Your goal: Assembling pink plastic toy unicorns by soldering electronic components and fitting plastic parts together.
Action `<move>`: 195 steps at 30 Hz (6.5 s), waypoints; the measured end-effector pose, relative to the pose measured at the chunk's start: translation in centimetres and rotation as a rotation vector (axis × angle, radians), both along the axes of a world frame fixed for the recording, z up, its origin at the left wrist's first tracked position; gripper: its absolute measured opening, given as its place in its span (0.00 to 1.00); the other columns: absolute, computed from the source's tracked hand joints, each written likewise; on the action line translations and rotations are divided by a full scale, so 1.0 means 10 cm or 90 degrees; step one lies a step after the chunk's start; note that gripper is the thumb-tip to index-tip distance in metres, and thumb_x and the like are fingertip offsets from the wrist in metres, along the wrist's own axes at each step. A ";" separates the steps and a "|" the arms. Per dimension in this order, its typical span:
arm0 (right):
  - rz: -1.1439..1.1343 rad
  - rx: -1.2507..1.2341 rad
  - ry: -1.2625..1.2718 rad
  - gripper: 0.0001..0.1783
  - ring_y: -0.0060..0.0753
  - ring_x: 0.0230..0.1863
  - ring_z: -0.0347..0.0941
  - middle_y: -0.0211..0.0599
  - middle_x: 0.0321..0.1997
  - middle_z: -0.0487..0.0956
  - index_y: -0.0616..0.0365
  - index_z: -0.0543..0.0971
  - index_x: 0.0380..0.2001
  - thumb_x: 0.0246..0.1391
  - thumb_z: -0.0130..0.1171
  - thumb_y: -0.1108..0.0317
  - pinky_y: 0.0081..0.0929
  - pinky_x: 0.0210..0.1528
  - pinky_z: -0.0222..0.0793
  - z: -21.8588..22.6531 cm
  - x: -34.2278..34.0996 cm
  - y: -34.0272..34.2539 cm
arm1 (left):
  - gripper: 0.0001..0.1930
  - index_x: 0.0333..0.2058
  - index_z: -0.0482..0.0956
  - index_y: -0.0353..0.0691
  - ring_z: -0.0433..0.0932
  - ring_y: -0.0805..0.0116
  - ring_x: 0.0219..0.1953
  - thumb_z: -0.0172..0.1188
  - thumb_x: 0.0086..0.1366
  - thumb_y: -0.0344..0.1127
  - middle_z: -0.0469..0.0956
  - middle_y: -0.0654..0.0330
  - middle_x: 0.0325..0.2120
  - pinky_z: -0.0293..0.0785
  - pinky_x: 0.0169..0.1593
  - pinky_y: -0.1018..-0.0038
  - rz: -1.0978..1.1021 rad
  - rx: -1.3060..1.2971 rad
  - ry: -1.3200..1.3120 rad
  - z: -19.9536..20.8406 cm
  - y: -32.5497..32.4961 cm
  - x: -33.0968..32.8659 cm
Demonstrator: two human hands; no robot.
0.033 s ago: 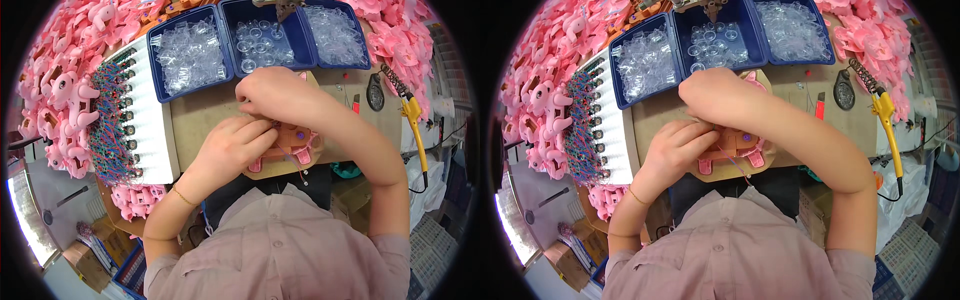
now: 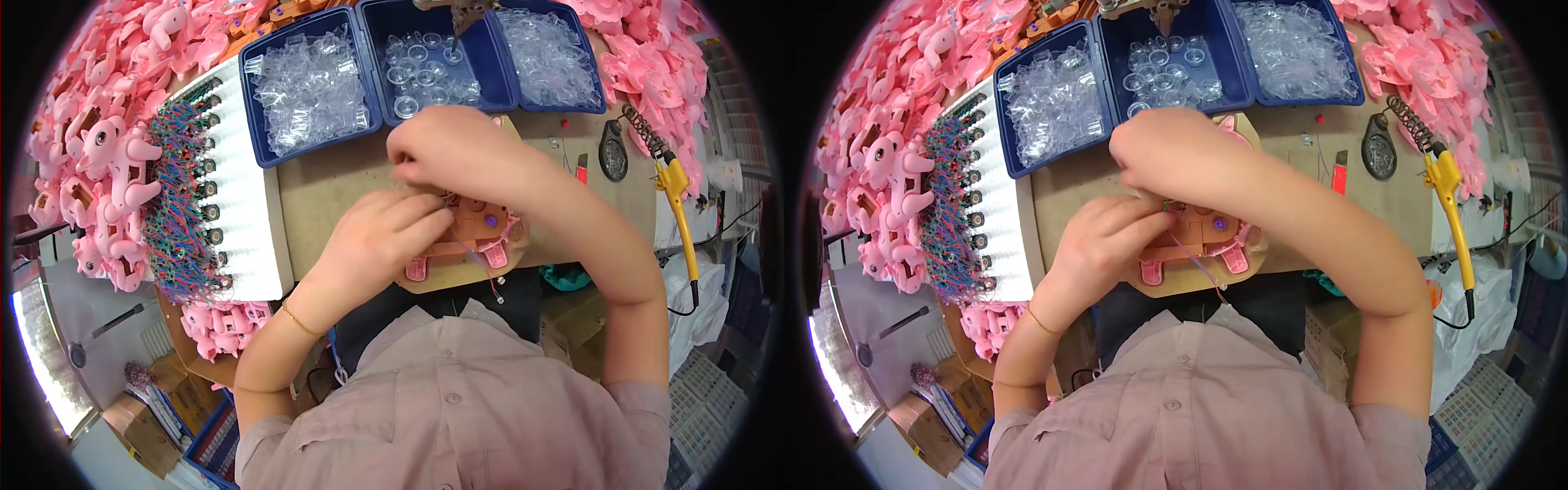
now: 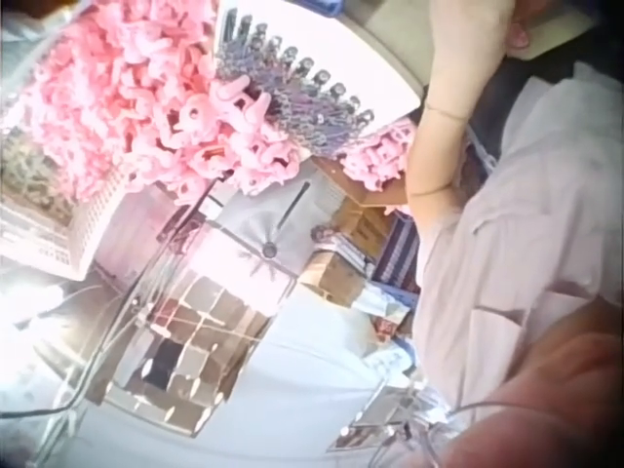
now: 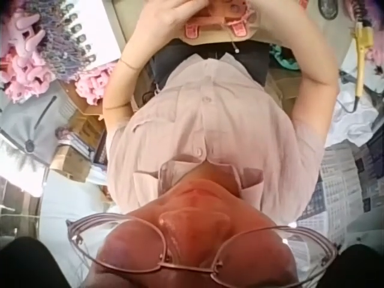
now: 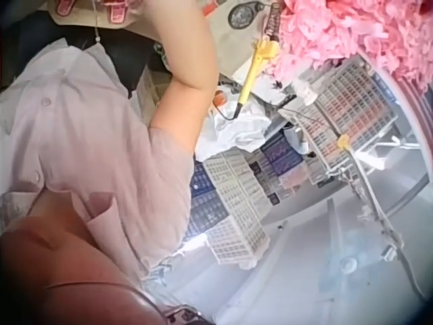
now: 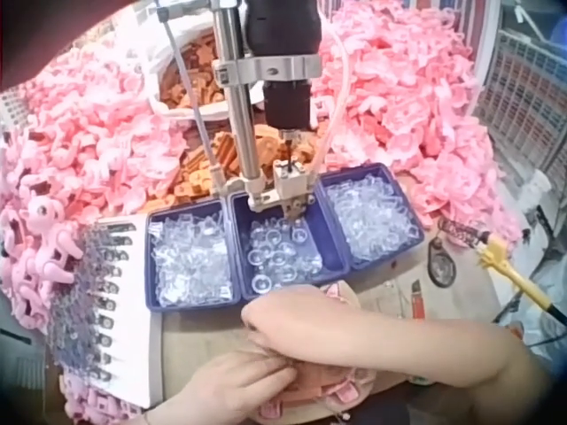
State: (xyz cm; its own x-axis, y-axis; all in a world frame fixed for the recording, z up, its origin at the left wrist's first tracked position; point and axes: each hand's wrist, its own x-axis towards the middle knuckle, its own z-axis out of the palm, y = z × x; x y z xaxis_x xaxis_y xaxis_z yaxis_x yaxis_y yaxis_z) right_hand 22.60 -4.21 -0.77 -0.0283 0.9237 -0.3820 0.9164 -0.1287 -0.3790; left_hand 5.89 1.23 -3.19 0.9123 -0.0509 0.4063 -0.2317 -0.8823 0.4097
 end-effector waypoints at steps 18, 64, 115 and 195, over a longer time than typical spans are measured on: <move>-0.139 0.422 0.018 0.09 0.43 0.36 0.72 0.37 0.32 0.74 0.58 0.78 0.32 0.45 0.61 0.72 0.34 0.41 0.65 -0.21 0.20 -0.84 | 0.06 0.30 0.78 0.32 0.70 0.76 0.24 0.62 0.57 0.29 0.72 0.62 0.25 0.68 0.30 0.78 0.181 -0.561 0.283 0.03 0.11 0.09; -0.332 0.484 0.066 0.20 0.44 0.37 0.73 0.36 0.36 0.75 0.60 0.75 0.42 0.44 0.65 0.68 0.38 0.41 0.67 -0.14 -0.11 -1.50 | 0.20 0.45 0.78 0.41 0.71 0.66 0.49 0.64 0.51 0.34 0.74 0.62 0.45 0.62 0.52 0.68 0.228 0.021 -0.029 -0.27 -0.52 -0.28; -0.387 0.427 0.066 0.06 0.36 0.31 0.71 0.37 0.29 0.75 0.60 0.77 0.29 0.44 0.62 0.77 0.27 0.36 0.65 -0.23 -0.27 -1.68 | 0.15 0.38 0.80 0.43 0.72 0.72 0.45 0.60 0.47 0.32 0.76 0.66 0.43 0.62 0.48 0.73 0.097 0.198 -0.001 -0.03 -0.61 -0.09; -0.260 0.383 0.091 0.15 0.39 0.43 0.74 0.42 0.43 0.77 0.64 0.79 0.39 0.44 0.54 0.78 0.29 0.43 0.69 -0.23 -0.13 -1.62 | 0.17 0.37 0.78 0.36 0.68 0.67 0.48 0.56 0.45 0.33 0.72 0.59 0.43 0.63 0.49 0.70 0.074 0.150 -0.003 -0.09 -0.62 -0.15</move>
